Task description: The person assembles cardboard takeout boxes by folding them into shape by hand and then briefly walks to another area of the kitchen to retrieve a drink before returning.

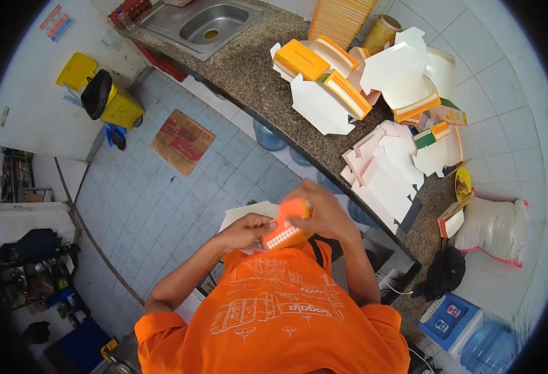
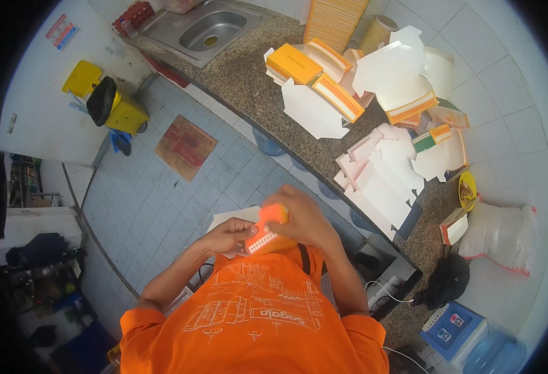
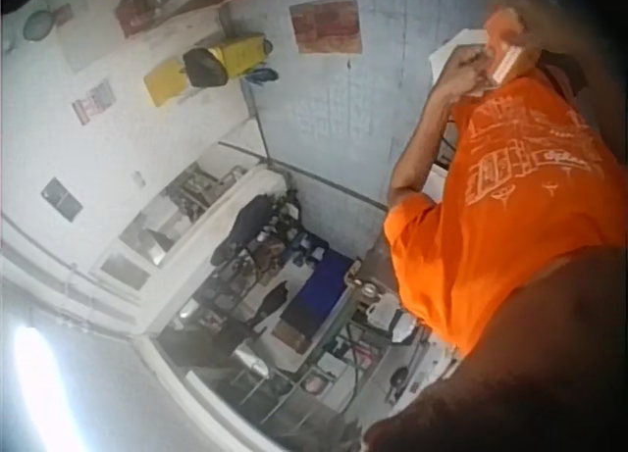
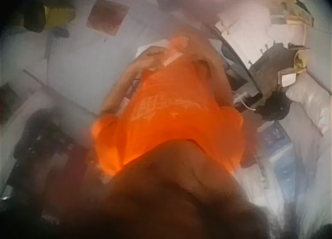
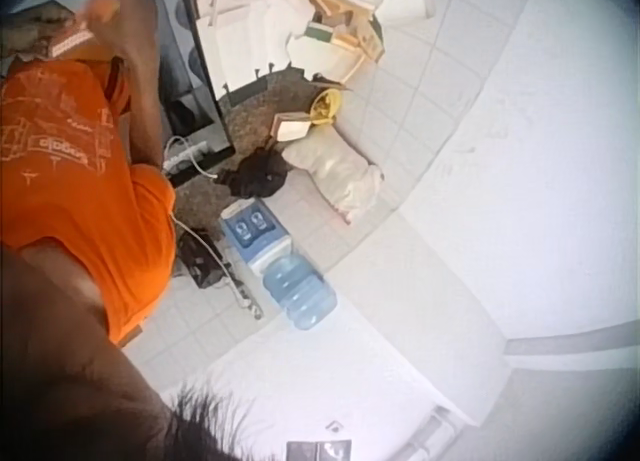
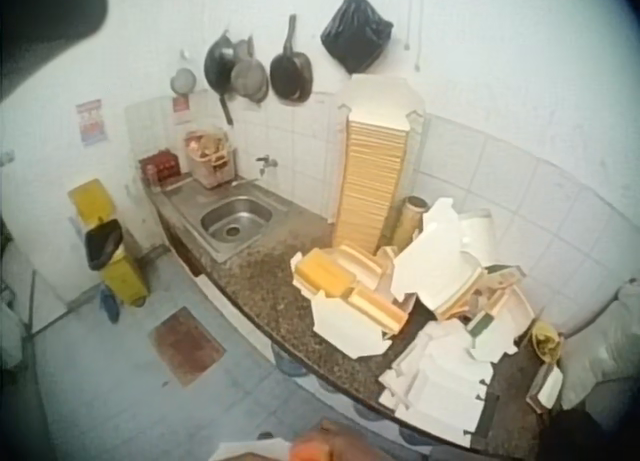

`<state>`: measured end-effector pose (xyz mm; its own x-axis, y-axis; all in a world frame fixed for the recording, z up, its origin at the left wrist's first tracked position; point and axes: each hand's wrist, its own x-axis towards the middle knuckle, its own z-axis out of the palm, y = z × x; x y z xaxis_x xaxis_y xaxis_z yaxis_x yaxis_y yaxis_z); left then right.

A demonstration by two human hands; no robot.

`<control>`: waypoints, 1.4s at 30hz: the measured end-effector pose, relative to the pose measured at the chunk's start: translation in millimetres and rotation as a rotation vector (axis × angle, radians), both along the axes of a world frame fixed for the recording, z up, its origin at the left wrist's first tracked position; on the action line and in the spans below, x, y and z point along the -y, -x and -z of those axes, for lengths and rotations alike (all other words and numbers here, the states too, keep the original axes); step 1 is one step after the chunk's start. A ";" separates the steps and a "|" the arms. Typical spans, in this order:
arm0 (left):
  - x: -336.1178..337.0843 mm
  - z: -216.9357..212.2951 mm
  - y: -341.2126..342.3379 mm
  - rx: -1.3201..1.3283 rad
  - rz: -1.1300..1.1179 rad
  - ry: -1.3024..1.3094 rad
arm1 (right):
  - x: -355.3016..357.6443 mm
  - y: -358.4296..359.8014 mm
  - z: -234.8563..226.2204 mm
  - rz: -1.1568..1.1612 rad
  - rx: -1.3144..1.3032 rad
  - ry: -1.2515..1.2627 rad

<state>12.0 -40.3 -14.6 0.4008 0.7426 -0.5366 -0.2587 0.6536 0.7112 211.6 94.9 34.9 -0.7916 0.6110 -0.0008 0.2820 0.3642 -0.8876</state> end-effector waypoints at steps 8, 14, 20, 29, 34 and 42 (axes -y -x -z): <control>-18.3 -27.4 4.9 -0.118 -0.052 -0.144 | 1.6 15.4 14.3 0.016 -0.290 -0.253; -48.1 -44.4 -23.8 0.153 -0.732 -0.092 | 51.3 9.2 58.2 0.493 -0.504 -0.587; -67.3 -32.3 -51.2 0.146 -1.155 -0.381 | 13.5 37.5 50.3 0.378 -0.442 -0.805; -69.5 -37.0 -21.3 -0.347 -0.869 -0.670 | -6.2 47.9 2.2 0.283 -0.494 -0.533; -56.1 -34.9 -26.0 -0.076 -0.720 -0.583 | -4.1 54.3 -20.4 0.480 -0.442 -0.689; -38.9 -60.9 97.1 0.219 -0.216 -1.002 | -37.9 8.8 -40.6 0.127 -0.468 -0.042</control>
